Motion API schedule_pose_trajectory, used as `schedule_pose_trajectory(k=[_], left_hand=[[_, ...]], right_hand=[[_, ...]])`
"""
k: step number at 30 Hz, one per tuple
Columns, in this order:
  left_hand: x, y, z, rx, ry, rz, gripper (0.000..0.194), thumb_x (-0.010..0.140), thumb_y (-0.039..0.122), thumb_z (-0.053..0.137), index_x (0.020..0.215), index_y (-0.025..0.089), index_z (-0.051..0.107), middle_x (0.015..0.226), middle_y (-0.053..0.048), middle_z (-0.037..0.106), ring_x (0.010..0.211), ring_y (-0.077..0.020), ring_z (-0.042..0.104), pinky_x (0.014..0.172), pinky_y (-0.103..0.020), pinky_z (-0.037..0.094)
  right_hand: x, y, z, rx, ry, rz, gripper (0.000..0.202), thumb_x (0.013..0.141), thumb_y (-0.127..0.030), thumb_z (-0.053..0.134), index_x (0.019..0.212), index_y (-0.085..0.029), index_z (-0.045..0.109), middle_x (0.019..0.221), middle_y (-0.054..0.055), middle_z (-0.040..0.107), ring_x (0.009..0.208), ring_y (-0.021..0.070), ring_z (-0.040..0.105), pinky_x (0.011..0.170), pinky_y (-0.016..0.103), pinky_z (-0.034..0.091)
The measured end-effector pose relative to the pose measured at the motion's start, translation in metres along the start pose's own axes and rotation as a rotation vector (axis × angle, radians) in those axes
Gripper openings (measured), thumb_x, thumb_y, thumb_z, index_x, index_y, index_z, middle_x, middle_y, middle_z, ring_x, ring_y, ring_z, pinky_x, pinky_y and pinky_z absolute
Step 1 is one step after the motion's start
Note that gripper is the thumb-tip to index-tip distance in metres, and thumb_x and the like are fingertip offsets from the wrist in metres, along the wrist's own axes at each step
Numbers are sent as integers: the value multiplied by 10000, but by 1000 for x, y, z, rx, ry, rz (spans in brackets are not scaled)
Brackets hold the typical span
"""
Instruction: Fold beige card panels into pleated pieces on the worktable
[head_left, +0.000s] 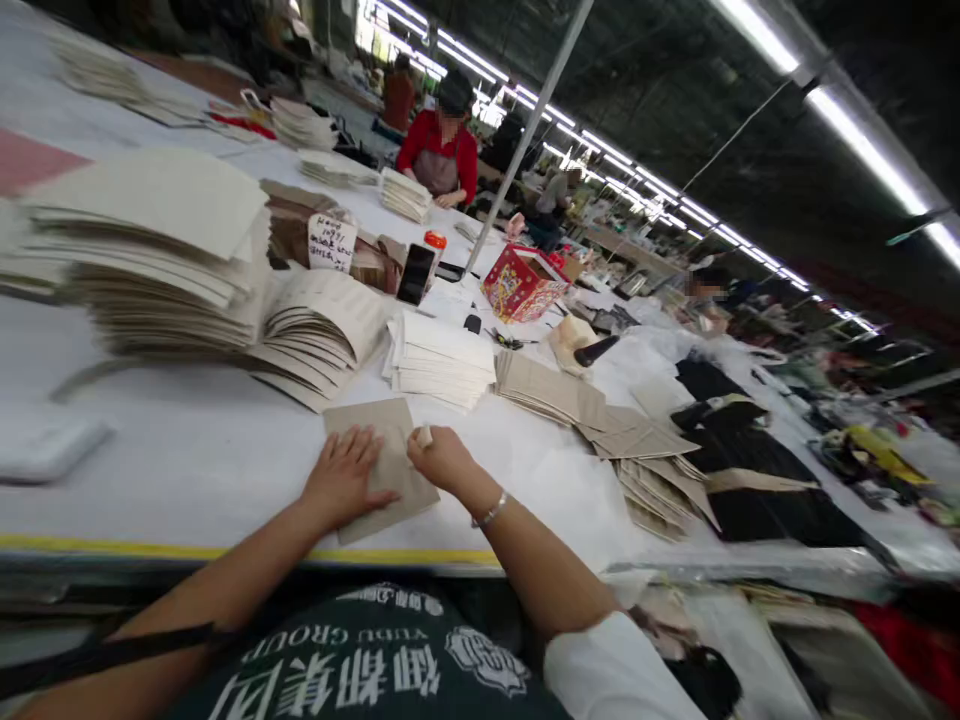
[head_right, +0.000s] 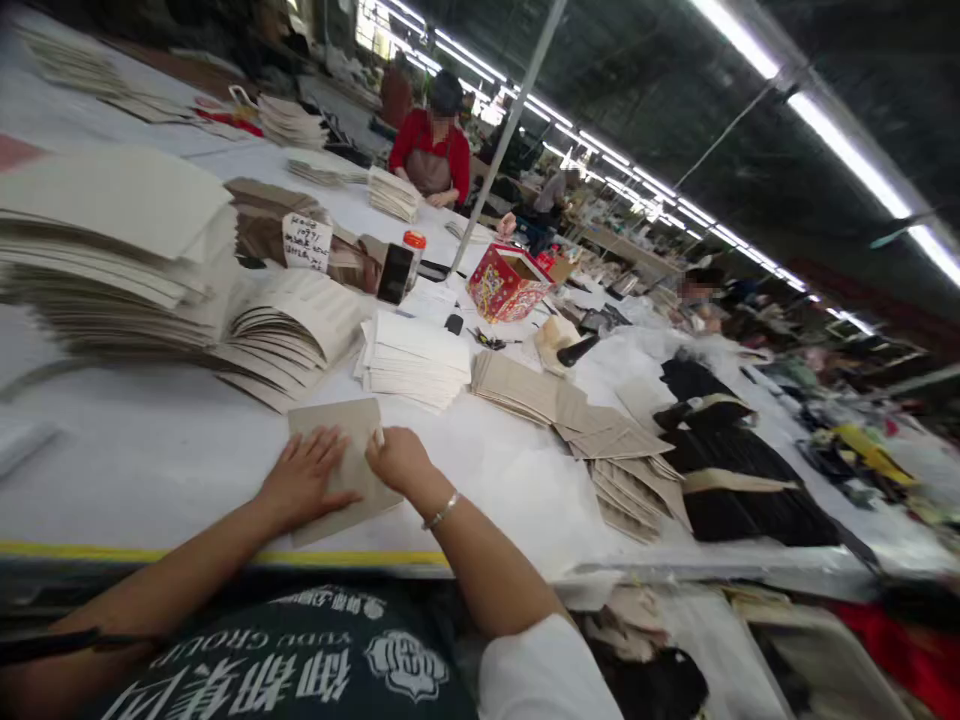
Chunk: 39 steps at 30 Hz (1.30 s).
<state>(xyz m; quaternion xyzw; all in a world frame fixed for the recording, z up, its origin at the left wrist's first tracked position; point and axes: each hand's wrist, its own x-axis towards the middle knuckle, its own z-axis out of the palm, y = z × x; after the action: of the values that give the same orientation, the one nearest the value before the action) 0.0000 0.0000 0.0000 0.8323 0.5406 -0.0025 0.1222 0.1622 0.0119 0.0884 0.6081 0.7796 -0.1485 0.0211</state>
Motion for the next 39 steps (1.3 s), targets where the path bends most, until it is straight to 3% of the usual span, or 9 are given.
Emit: schedule_pose_trajectory(k=[4,10,12,18,20,26,31,35,39], left_hand=[[1,-2,4,-21,10,35,911,711,708,467,1410,140,333,1510,-128,227,1393,-317,157,1110,-498,29],[2,-13,5,-19,-2,114,961,663,718,508,1415,150,318,1511,-130,222,1391,-315,169,1109,-487,24],[1,-17,5,-30,-10,124,981,658,718,510,1422,140,299,1507,-126,238,1389,-304,185,1115,-462,35],[1,-19,7,-56,19,121,1000,634,743,503,1415,148,313,1502,-127,256,1383,-299,206,1116,-440,37],[2,-19,6,-54,14,134,1000,632,739,507,1413,143,316,1503,-132,251,1384,-302,202,1114,-446,36],[2,-17,2,-39,-16,126,1004,636,715,524,1417,126,302,1504,-135,246,1387,-307,189,1114,-461,43],[-1,-16,1,-51,-20,102,1013,627,730,518,1417,134,302,1506,-133,244,1388,-301,187,1116,-459,56],[-2,-16,0,-62,-18,114,1001,624,707,542,1415,141,306,1501,-141,259,1383,-312,200,1113,-465,68],[-1,-16,-2,-70,-25,124,1008,618,701,558,1414,137,303,1503,-146,254,1387,-315,183,1117,-464,40]], right_hand=[[-27,8,12,3,-78,5,281,886,-241,428,793,-147,677,771,73,691,673,149,581,591,253,307],[50,1,11,79,194,52,281,912,-212,401,847,-133,663,844,81,681,756,144,574,657,234,334],[56,0,9,96,196,60,274,905,-199,409,822,-126,660,816,79,676,739,141,568,653,231,333],[-24,12,16,128,29,-1,240,869,-192,446,730,-152,638,685,32,639,632,117,528,600,216,315],[-29,11,19,120,33,-3,238,868,-200,453,717,-157,633,680,29,634,631,117,521,599,218,310],[36,-4,9,136,174,35,253,887,-189,421,750,-157,632,735,35,650,676,118,540,623,218,319],[-9,2,4,264,-53,-21,231,835,-170,463,659,-160,614,637,18,642,618,111,561,598,199,355],[-37,10,13,491,-267,65,203,799,-162,464,656,-164,608,543,-5,618,523,100,565,542,183,376],[11,-1,15,479,-6,98,240,850,-194,430,705,-159,618,600,12,635,582,100,584,573,176,387]])
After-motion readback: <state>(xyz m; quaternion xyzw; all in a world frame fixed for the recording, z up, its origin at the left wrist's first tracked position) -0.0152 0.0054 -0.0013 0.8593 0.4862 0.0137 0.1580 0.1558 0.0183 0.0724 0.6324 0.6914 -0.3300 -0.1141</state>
